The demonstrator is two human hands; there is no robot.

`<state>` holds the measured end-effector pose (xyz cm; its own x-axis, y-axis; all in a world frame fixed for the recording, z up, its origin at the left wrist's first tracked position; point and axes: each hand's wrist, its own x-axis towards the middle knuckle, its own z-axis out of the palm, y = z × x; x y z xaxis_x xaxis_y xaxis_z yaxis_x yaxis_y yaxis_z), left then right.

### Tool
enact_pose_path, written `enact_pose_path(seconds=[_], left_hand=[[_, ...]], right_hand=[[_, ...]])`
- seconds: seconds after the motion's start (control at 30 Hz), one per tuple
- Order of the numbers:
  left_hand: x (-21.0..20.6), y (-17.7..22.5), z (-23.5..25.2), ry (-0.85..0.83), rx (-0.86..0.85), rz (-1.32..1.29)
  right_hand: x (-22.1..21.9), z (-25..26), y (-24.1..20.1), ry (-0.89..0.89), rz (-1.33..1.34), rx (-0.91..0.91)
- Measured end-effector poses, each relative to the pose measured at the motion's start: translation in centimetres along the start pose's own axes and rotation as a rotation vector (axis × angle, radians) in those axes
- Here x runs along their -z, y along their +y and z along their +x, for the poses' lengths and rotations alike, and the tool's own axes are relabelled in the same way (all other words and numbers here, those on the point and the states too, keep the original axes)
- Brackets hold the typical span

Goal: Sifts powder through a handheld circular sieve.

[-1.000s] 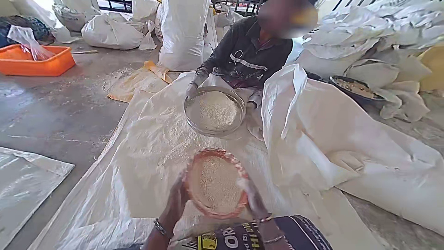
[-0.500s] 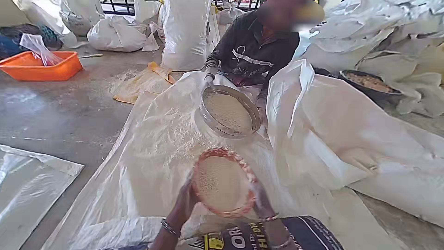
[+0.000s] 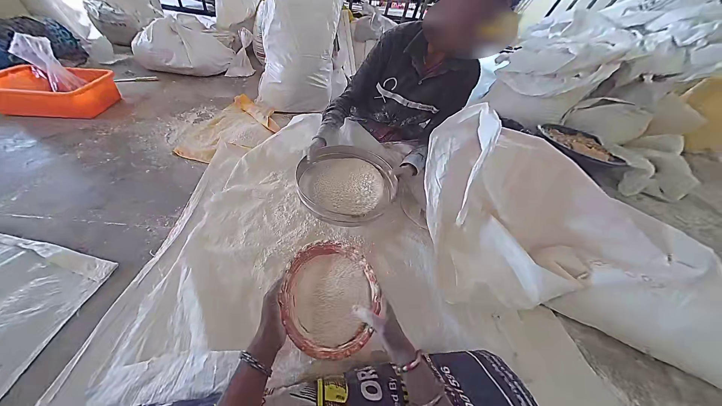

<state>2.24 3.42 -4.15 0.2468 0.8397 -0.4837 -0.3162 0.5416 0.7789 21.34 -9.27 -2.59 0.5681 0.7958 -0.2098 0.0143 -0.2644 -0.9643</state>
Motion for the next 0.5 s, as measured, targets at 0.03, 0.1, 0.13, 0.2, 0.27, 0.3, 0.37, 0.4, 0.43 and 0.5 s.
enact_pose_path(seconds=[0.03,0.1,0.13,0.2,0.27,0.3,0.37,0.4,0.43,0.5], left_hand=[[0.0,0.1,-0.2,-0.02,0.014,0.006],[-0.2,0.3,-1.5,-0.236,0.073,0.067],[-0.4,0.6,-2.0,-0.357,0.127,0.072],[-0.5,0.9,-1.7,-0.392,0.154,0.028],[-0.4,0.4,-0.8,-0.128,0.071,-0.044],[-0.2,0.3,-0.4,-0.037,0.048,-0.073],[-0.2,0.3,-0.7,-0.043,0.072,-0.057],[-0.3,0.2,-1.1,-0.128,0.105,-0.027],[-0.3,0.5,-1.4,-0.257,0.131,-0.012],[-0.3,0.7,-1.3,-0.357,0.135,-0.016]], right_hand=[[-0.1,0.0,0.0,0.013,-0.003,0.01],[1.7,0.6,0.0,0.133,0.035,-0.015],[2.7,1.2,0.1,0.197,0.072,-0.058],[3.1,1.3,-0.3,0.216,0.114,-0.088],[1.2,-0.1,-0.2,0.072,0.049,-0.067],[0.1,-0.4,-0.2,0.017,0.037,-0.082],[0.1,-0.1,0.0,0.007,0.021,-0.064],[0.9,0.3,0.1,0.074,0.038,-0.063],[1.9,1.0,0.0,0.144,0.077,-0.075],[3.1,1.5,0.3,0.191,0.148,-0.098]])
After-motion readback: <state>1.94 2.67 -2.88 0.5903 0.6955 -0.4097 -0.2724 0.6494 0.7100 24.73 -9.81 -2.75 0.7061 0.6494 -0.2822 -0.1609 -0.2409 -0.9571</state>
